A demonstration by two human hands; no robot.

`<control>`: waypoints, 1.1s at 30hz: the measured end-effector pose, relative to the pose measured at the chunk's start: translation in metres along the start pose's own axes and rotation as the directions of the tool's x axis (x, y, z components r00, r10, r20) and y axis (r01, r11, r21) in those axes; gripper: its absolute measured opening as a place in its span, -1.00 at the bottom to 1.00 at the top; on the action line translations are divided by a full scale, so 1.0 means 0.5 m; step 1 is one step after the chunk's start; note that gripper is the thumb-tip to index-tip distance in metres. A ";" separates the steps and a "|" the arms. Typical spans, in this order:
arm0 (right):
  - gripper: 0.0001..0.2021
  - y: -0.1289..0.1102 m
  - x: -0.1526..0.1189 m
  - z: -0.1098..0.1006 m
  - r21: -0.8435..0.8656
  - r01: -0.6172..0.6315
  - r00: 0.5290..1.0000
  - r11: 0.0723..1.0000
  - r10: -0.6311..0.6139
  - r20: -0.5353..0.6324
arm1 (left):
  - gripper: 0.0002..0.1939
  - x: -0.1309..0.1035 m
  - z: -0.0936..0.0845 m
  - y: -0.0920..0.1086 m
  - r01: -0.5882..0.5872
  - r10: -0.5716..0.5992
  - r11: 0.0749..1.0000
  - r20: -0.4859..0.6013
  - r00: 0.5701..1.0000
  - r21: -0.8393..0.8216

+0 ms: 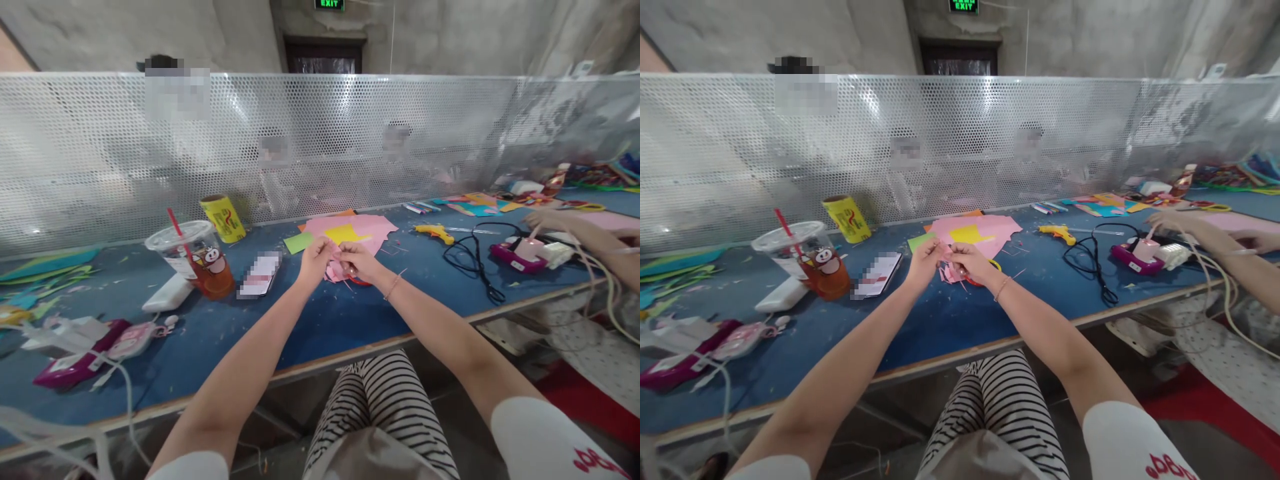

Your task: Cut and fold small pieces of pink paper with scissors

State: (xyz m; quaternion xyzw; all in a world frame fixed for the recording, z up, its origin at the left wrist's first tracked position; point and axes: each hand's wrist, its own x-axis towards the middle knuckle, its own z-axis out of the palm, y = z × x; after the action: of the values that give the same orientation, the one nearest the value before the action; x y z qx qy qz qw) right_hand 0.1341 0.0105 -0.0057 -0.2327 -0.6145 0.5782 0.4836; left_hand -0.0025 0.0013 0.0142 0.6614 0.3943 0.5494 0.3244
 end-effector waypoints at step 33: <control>-0.74 0.025 0.012 -0.015 -0.372 0.004 0.999 0.928 -0.018 -0.036 | -0.79 0.003 -0.010 -0.044 0.076 -0.084 0.995 -0.133 0.988 -0.069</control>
State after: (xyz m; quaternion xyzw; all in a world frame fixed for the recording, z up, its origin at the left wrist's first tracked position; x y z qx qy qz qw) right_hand 0.1345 0.0219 -0.0164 -0.3277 -0.7045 0.4442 0.4461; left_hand -0.0110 0.0133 -0.0030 0.5956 0.4241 0.5917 0.3395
